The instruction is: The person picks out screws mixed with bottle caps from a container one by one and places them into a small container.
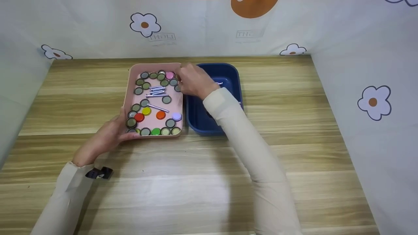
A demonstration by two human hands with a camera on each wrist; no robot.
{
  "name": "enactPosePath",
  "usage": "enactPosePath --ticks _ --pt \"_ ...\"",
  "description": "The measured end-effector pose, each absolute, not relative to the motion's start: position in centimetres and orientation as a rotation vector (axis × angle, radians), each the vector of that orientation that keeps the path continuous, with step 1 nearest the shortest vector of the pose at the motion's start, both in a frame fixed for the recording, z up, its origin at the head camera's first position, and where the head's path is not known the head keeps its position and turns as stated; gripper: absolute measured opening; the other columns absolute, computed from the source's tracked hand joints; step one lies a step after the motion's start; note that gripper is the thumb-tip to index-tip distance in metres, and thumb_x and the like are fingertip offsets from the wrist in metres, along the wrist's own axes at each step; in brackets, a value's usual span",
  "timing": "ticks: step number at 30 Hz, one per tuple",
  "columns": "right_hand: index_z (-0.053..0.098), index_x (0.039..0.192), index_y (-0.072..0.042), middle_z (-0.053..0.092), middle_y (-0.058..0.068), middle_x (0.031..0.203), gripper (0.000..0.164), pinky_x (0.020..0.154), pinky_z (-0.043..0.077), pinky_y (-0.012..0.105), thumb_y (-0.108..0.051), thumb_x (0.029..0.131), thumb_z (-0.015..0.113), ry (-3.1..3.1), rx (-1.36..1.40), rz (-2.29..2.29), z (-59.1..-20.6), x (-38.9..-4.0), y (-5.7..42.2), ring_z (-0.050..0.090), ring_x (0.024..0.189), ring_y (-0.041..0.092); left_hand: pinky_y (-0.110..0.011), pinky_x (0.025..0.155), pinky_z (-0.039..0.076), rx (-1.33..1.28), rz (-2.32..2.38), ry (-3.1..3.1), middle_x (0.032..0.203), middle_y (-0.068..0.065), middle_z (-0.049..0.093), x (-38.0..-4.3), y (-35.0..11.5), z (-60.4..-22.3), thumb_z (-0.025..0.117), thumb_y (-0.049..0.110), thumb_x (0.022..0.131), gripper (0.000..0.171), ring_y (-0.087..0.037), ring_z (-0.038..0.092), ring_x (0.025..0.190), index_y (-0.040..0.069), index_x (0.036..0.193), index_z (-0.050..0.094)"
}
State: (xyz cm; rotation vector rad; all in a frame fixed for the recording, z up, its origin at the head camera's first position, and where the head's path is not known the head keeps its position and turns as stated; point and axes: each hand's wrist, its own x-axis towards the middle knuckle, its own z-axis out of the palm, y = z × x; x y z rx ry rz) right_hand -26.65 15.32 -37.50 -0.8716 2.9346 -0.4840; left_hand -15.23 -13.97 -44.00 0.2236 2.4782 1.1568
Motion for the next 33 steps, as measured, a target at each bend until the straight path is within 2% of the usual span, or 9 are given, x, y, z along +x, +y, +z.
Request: enactPosePath --ticks 9,14,21,29,33 --pt "0.072 0.110 -0.004 0.070 0.013 0.109 0.022 0.089 0.059 0.038 -0.014 0.093 0.064 2.894 -0.932 -0.440 -37.4 -26.3 14.3 0.063 0.092 0.027 -0.049 0.128 0.013 0.241 1.134 2.500 0.164 -0.018 0.027 -15.2 -13.9 -43.9 0.078 0.029 0.087 0.114 -0.030 0.032 0.151 0.019 0.162 -0.008" --pt "0.070 0.113 -0.004 0.070 0.013 0.110 0.024 0.088 0.061 0.037 -0.014 0.092 0.064 2.849 -0.946 -0.407 -37.4 -25.9 13.6 0.064 0.091 0.026 -0.050 0.127 0.015 0.293 1.115 2.526 0.163 -0.020 0.029 -15.1 -13.9 -44.0 0.078 0.030 0.086 0.118 -0.032 0.034 0.150 0.017 0.161 -0.012" --pt "0.070 0.111 -0.002 0.069 0.014 0.110 0.023 0.085 0.059 0.037 -0.013 0.092 0.065 2.822 -0.990 -0.375 -37.4 -25.7 12.8 0.064 0.091 0.027 -0.052 0.127 0.016 0.333 1.024 2.586 0.160 -0.027 0.030 -14.9 -13.9 -44.0 0.078 0.028 0.086 0.118 -0.037 0.035 0.148 0.009 0.160 -0.012" --pt "0.068 0.120 -0.004 0.069 0.014 0.116 0.031 0.090 0.059 0.037 -0.019 0.092 0.068 2.747 -0.930 -0.323 -37.1 -25.5 11.5 0.063 0.094 0.027 -0.052 0.126 0.018 0.324 0.999 2.590 0.159 -0.028 0.030 -14.8 -13.9 -43.9 0.077 0.027 0.087 0.119 -0.038 0.036 0.147 0.011 0.159 -0.017" --pt "0.067 0.123 -0.004 0.066 0.014 0.121 0.035 0.094 0.058 0.037 -0.019 0.092 0.068 2.726 -0.936 -0.287 -37.2 -25.3 11.2 0.062 0.097 0.027 -0.052 0.127 0.017 0.311 1.049 2.569 0.159 -0.026 0.032 -14.8 -13.9 -43.9 0.077 0.029 0.087 0.116 -0.037 0.037 0.147 0.013 0.160 -0.012"
